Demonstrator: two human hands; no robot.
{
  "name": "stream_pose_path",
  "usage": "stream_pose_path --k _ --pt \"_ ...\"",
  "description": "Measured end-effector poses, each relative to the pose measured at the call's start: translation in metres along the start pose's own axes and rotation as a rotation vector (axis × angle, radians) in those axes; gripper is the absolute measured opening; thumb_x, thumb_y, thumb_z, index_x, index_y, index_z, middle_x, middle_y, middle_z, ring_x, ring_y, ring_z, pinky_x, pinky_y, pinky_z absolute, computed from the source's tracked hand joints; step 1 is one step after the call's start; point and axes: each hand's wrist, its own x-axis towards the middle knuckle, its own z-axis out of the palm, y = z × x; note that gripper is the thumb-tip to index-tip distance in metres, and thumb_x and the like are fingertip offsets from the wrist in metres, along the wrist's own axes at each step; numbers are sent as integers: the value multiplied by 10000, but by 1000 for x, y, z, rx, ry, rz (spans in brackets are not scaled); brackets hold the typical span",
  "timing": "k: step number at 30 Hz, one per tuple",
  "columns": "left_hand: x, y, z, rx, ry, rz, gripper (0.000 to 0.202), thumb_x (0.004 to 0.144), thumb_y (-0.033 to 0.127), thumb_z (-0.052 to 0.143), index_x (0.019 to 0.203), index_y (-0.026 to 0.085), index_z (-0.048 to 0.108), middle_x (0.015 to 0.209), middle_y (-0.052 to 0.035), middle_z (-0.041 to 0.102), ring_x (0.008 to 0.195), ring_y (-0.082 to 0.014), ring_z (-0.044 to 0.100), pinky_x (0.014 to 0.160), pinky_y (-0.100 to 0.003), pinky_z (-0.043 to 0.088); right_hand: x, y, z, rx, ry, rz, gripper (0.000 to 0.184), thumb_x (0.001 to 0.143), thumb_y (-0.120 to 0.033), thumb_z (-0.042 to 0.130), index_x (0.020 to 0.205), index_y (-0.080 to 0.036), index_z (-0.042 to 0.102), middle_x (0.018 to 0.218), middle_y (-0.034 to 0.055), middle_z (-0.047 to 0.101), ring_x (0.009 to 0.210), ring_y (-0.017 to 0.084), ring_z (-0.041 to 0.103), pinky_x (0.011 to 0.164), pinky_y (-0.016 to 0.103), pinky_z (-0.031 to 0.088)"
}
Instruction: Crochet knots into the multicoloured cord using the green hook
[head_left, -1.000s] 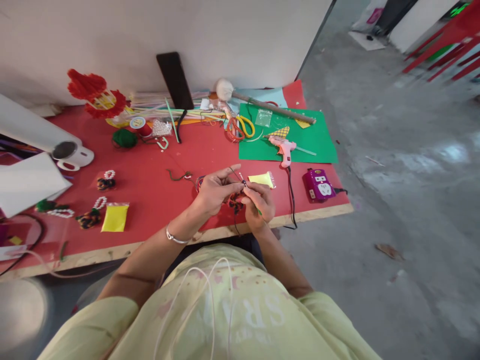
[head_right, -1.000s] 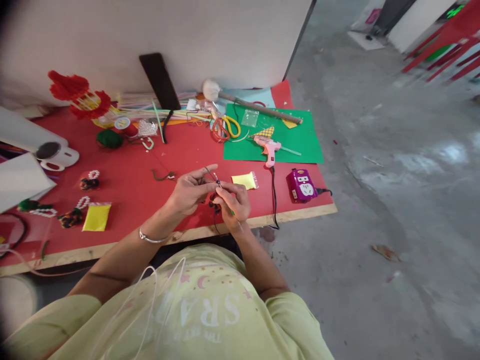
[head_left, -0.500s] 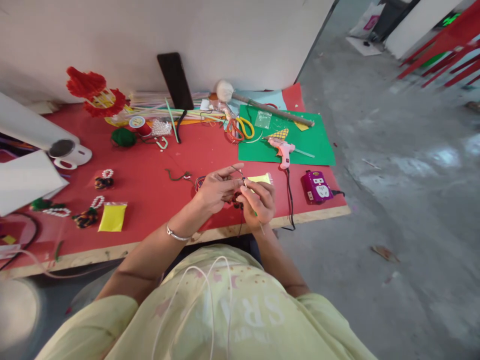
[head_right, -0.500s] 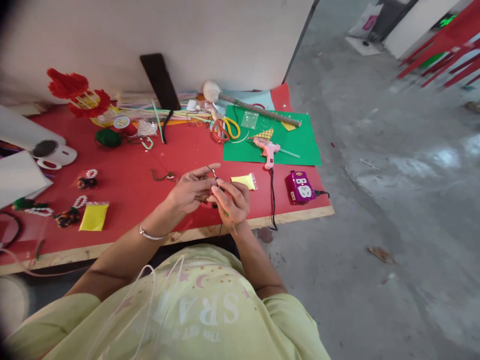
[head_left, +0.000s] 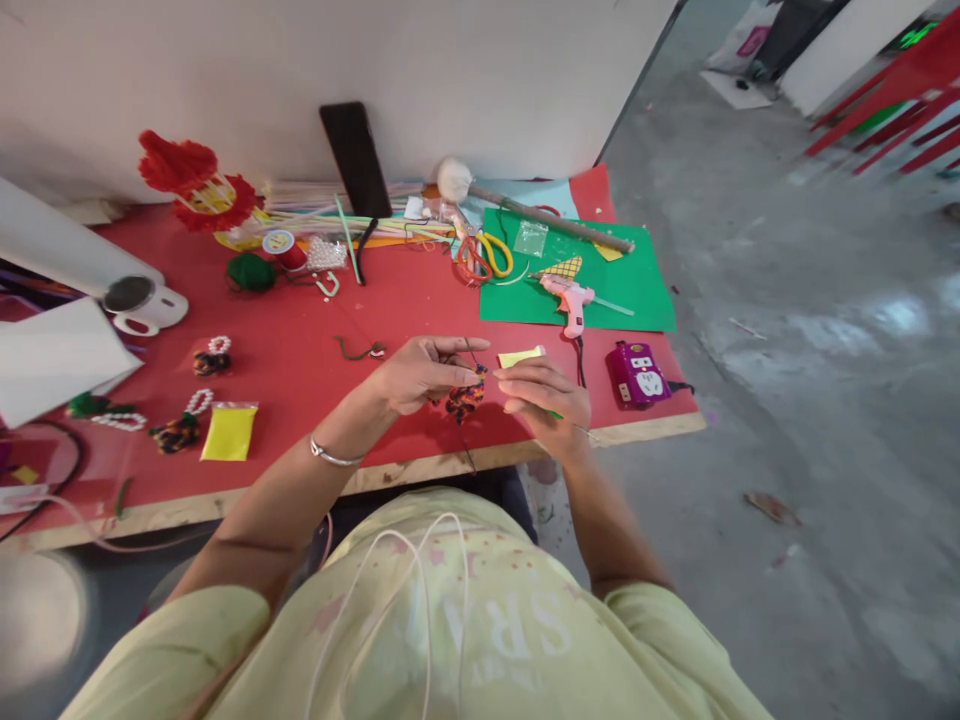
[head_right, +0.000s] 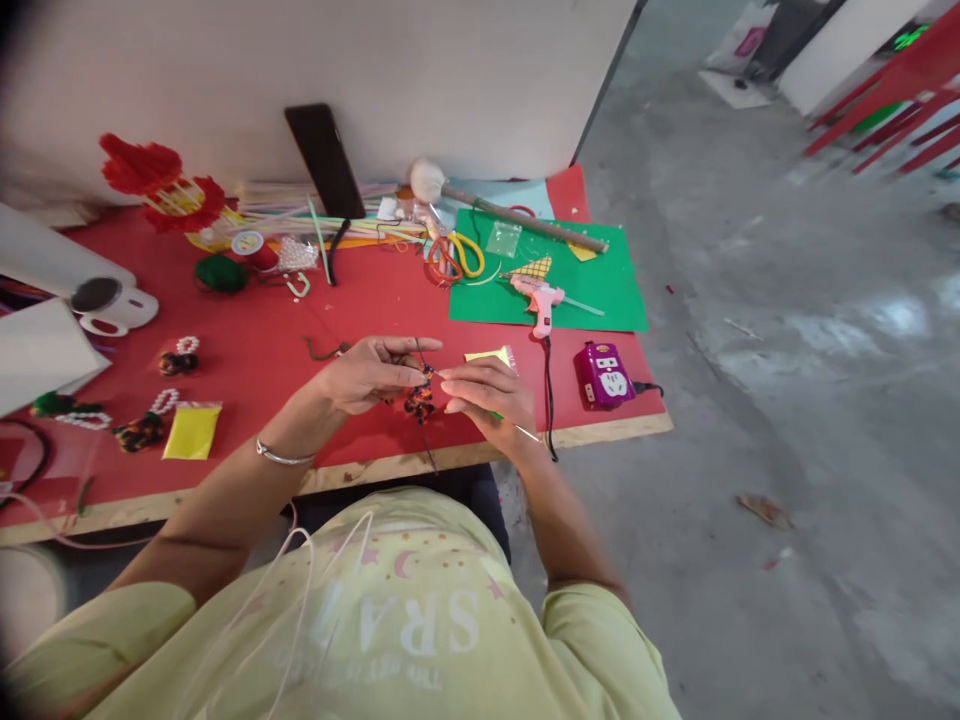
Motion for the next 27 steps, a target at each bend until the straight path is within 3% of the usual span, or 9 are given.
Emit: stream_pose_path --k 13,17,19,21,23,25,27 --pt "-4 10 -1 146 -56 -2 462 595 172 960 1040 120 847 638 -15 671 482 -59 489 432 -190 296 9 -14 -16 178 -67 65 221 962 -284 720 1168 -331 786 1116 42 855 1012 239 802 896 459 649" --pt "-3 11 -1 170 -115 -30 446 590 200 964 1012 111 852 643 -29 678 480 -57 468 436 -199 287 4 -6 -14 355 -38 194 149 970 -357 710 1058 -302 817 1026 55 860 956 245 805 880 462 653" --pt "-2 8 2 173 -135 -25 458 598 218 963 1027 109 851 644 -32 682 478 -59 466 436 -205 283 -1 -2 -5 440 20 290 205 981 -448 681 995 -294 815 961 51 851 918 241 799 847 451 664" --pt "0 0 10 184 -90 41 474 615 225 954 1062 111 846 644 -26 685 504 -74 507 456 -209 322 -7 0 9 444 131 354 287 1003 -518 619 975 -299 803 912 40 829 893 229 790 806 429 672" --pt "3 -11 22 216 91 216 483 635 193 936 1104 124 842 654 -7 692 572 -87 574 545 -211 431 -14 -2 25 261 223 340 222 1010 -447 632 1023 -311 808 961 43 808 929 216 772 809 403 662" --pt "6 -24 33 197 306 370 483 638 178 923 1113 146 841 742 -16 746 667 -104 640 640 -215 504 -20 -5 41 -32 289 248 168 972 -341 711 1111 -332 805 1054 55 794 1001 222 742 873 416 644" --pt "9 -32 39 64 389 375 492 639 216 930 1118 157 835 760 -9 743 645 -92 631 609 -203 495 -23 -6 52 -260 354 130 254 938 -271 754 1178 -349 786 1123 61 790 1057 234 720 922 440 633"
